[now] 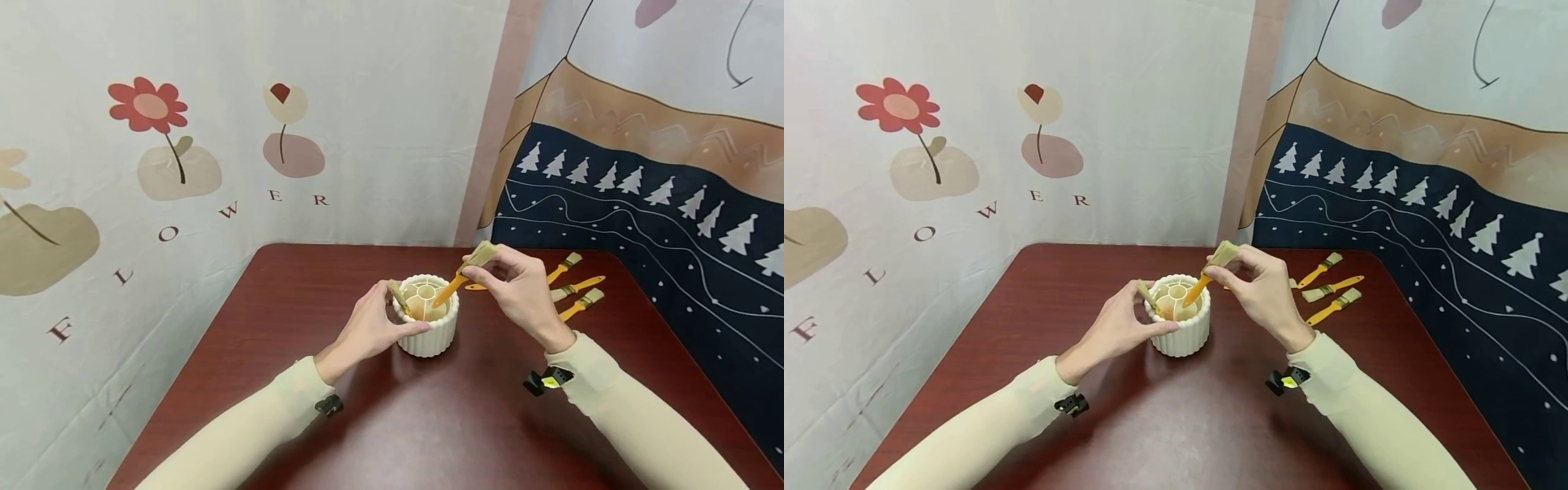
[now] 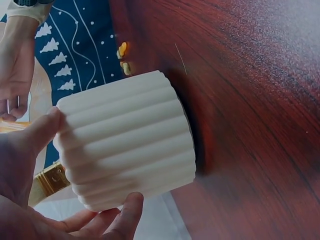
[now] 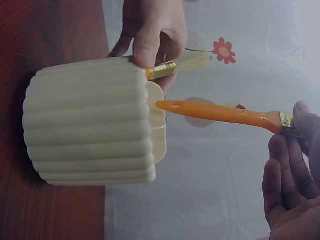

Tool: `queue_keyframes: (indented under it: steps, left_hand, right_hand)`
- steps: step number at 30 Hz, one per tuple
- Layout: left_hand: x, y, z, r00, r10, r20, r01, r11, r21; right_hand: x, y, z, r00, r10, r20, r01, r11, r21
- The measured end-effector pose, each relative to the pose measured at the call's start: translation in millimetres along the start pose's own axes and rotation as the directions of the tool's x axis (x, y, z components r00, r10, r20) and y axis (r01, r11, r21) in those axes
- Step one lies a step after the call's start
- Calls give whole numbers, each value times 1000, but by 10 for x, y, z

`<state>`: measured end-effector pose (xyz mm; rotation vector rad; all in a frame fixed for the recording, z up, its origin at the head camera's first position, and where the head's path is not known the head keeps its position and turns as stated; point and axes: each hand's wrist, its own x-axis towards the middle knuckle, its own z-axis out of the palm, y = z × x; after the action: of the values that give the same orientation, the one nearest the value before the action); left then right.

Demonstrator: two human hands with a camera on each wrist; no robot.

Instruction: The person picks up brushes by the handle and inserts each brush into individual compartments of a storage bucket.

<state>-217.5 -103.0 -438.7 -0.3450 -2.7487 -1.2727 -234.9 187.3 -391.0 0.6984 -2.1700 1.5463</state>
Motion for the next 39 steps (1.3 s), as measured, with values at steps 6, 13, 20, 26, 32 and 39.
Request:
queue_keyframes:
  steps: [6, 13, 20, 26, 32, 39]
  left_hand:
    - [13, -25, -12, 1000, 4, 11, -4, 1000, -4]
    - [13, -35, -18, 1000, -4, 31, 5, 1000, -31]
    - [35, -31, -41, 998, 3, 58, 0, 999, -45]
    - [37, -35, -67, 997, 7, 73, -4, 999, -44]
    - [38, -33, -75, 997, 9, 80, -6, 999, -39]
    - [43, -26, -72, 997, -3, 80, 6, 999, -38]
  right_hand:
    - [-17, 37, 37, 999, -34, 42, 36, 999, -40]
    - [-32, 71, 77, 996, -55, 71, 59, 997, -58]
    - [-33, 103, 124, 987, -116, 114, 128, 987, -98]
    - [-53, 145, 178, 976, -170, 136, 186, 976, -110]
    - [-87, 157, 223, 970, -190, 149, 211, 968, -138]
    - [-97, 165, 268, 962, -212, 170, 239, 958, -159]
